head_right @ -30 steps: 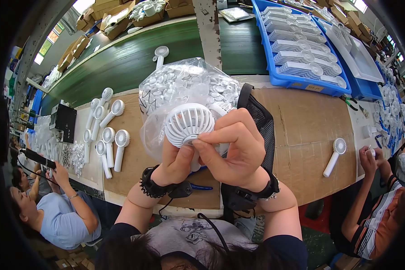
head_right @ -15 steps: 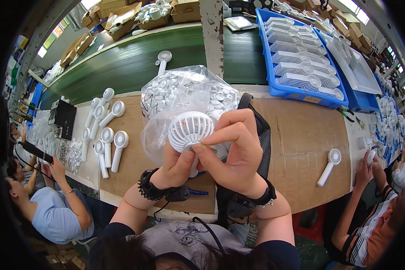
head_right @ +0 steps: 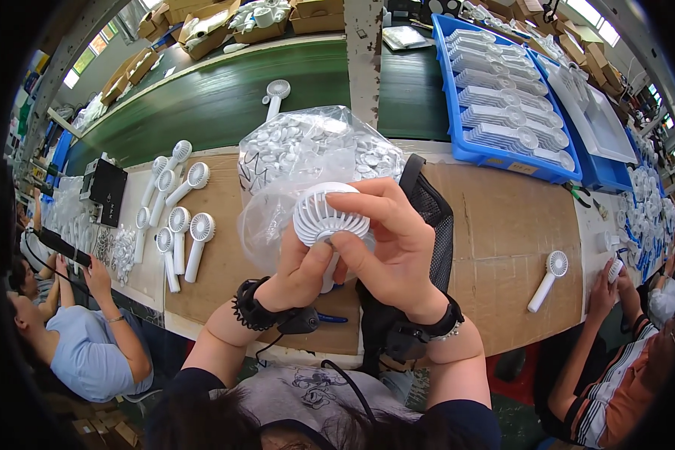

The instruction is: The person assembles a handheld fan by pressing a small circular cap onto the back of the fan head, then repeats the process with a second fan before setting both down.

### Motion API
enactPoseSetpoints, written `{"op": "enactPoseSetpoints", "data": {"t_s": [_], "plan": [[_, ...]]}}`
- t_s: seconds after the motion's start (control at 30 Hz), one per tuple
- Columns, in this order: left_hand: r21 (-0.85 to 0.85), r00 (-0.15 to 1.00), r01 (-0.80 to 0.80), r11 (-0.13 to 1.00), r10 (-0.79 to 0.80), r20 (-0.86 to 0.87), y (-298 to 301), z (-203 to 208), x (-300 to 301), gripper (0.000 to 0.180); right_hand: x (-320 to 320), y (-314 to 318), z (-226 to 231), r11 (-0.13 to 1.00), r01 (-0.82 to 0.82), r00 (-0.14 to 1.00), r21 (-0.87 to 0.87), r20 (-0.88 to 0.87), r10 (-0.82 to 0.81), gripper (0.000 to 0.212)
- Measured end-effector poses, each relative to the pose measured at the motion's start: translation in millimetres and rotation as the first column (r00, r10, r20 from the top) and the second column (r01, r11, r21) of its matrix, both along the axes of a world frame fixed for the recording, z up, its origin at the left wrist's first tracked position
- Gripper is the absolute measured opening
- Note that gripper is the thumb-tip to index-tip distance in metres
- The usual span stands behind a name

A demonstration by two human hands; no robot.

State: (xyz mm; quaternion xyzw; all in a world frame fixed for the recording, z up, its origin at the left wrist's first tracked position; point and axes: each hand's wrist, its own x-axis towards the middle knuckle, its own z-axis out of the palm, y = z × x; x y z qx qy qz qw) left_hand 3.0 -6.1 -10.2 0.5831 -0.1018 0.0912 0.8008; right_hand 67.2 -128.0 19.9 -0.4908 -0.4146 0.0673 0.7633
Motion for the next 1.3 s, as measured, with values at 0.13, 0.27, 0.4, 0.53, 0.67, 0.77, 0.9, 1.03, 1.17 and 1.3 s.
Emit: {"op": "enactPoseSetpoints", "data": {"t_s": [0.13, 0.27, 0.4, 0.53, 0.67, 0.77, 0.9, 1.03, 1.17, 1.3], "plan": [[0.002, 1.000, -0.009, 1.000, 0.009, -0.015, -0.3, 0.7, 0.4, 0.039, -0.3, 1.3, -2.7, 1.000, -0.002, 1.000, 0.020, -0.003, 0.002, 0.029], [-0.016, 1.000, 0.002, 1.000, -0.002, -0.017, -0.6, 1.7, 3.0, 0.038, 1.0, 2.7, -5.8, 1.000, 0.019, 1.000, 0.019, 0.006, -0.019, 0.028], [-0.037, 1.000, 0.017, 0.999, -0.017, -0.012, 0.4, 3.1, 5.2, 0.036, 1.4, 4.3, -6.7, 0.999, 0.040, 0.999, 0.021, 0.019, -0.040, 0.025], [-0.045, 1.000, 0.021, 0.999, -0.022, -0.022, 0.3, 1.9, 7.3, 0.035, 1.0, 6.1, -8.0, 0.998, 0.047, 0.998, 0.042, 0.031, -0.049, 0.023], [-0.056, 0.999, 0.023, 0.998, -0.025, -0.034, -0.7, 0.4, 8.2, 0.035, 1.1, 7.9, -11.7, 0.996, 0.072, 0.997, 0.060, 0.013, -0.073, 0.021], [-0.067, 0.999, 0.026, 0.997, -0.029, -0.046, -0.5, 0.1, 8.2, 0.034, 0.8, 8.3, -12.0, 0.995, 0.090, 0.996, 0.041, 0.013, -0.091, 0.021], [-0.096, 0.995, 0.041, 0.995, -0.049, -0.084, 1.2, 1.4, 10.6, 0.032, -2.2, 11.5, -11.7, 0.970, 0.240, 0.971, -0.045, 0.008, -0.240, 0.021], [-0.144, 0.985, 0.084, 0.986, -0.105, -0.140, 6.0, 6.5, 14.7, 0.032, 6.7, 11.9, -7.5, 0.972, 0.181, 0.978, -0.152, -0.079, -0.195, 0.028], [-0.158, 0.975, 0.127, 0.979, -0.152, -0.159, 9.5, 11.3, 14.3, 0.034, 21.4, 6.6, -17.2, 0.999, 0.014, 0.983, -0.035, -0.181, -0.020, 0.035], [-0.141, 0.979, 0.120, 0.983, -0.141, -0.145, 10.0, 9.2, 14.8, 0.035, 14.9, 8.8, -4.0, 0.997, -0.081, 0.968, -0.020, -0.239, 0.074, 0.044]]}}
